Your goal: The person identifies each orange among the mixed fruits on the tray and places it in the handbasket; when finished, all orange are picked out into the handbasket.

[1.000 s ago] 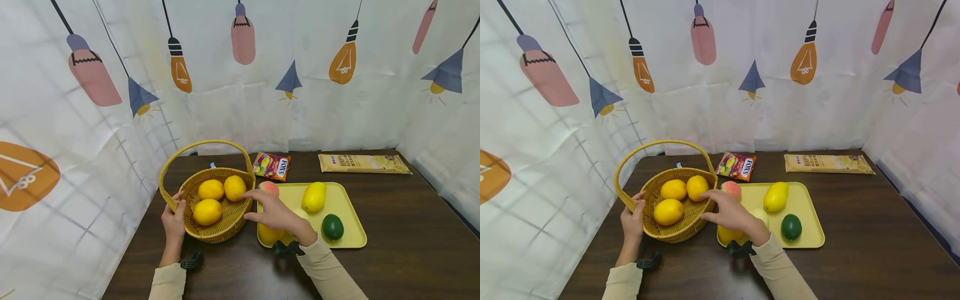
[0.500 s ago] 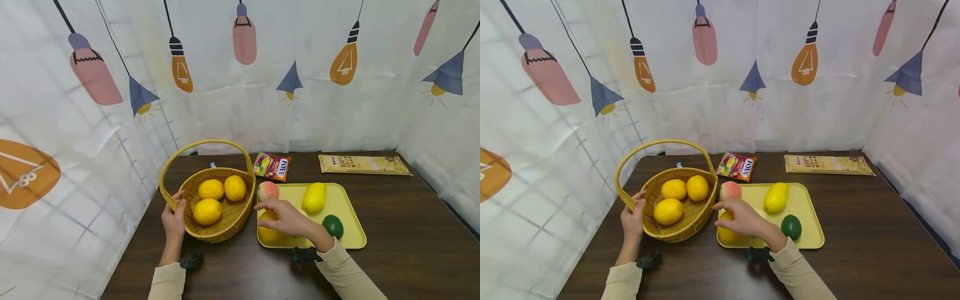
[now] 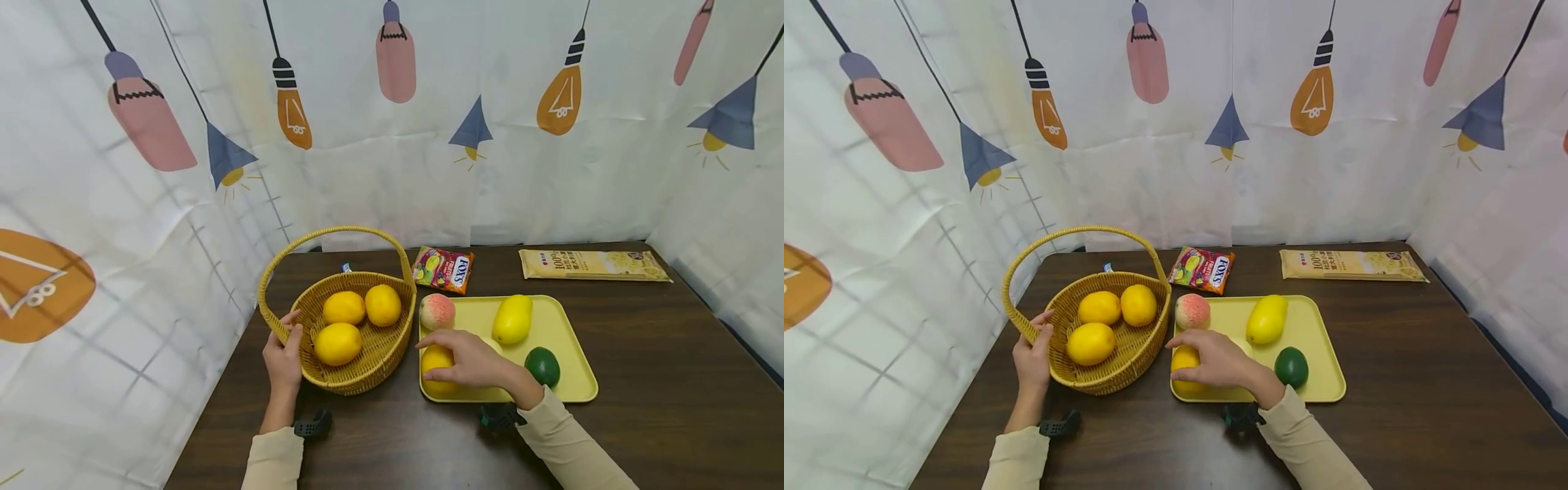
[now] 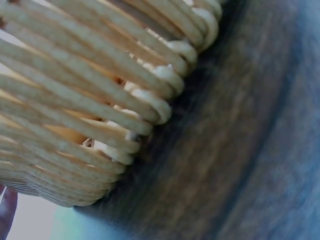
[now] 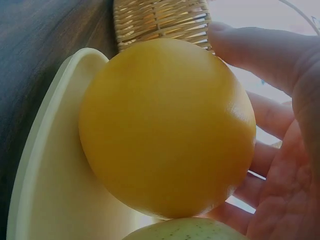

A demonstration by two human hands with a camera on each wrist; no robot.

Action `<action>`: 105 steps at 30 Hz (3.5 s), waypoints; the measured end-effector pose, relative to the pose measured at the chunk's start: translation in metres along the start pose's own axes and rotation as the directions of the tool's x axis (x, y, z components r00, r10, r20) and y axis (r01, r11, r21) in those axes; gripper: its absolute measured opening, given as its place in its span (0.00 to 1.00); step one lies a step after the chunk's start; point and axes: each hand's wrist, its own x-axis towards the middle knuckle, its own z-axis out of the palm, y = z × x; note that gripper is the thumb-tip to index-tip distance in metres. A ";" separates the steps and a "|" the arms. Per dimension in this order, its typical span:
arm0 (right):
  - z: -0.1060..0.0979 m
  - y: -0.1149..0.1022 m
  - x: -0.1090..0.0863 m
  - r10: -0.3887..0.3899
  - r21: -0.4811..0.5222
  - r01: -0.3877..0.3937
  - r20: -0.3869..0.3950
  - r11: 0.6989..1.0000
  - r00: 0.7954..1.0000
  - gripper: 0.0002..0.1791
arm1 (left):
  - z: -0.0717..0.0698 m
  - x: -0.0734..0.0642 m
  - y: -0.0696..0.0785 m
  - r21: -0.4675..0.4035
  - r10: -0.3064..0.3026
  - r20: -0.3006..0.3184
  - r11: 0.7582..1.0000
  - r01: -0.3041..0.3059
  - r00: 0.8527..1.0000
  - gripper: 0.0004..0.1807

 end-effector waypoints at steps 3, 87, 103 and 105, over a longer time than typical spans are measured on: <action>-0.001 0.000 0.000 -0.008 -0.008 0.008 0.004 1.000 1.000 0.27 | 0.000 0.002 -0.007 -0.001 0.001 -0.003 1.000 -0.001 1.000 0.13; 0.006 -0.060 0.037 -0.172 0.321 0.305 -0.382 0.897 0.908 0.26 | 0.000 0.000 -0.002 -0.002 0.001 -0.010 1.000 -0.001 1.000 0.13; 0.042 -0.039 0.075 -0.079 0.361 0.253 -0.433 0.898 0.898 0.30 | 0.004 0.012 -0.037 -0.011 0.017 -0.034 1.000 -0.017 0.999 0.13; 0.044 -0.039 0.077 -0.084 0.347 0.253 -0.436 0.903 0.896 0.31 | 0.005 0.012 -0.037 -0.013 0.018 -0.041 1.000 -0.018 0.999 0.11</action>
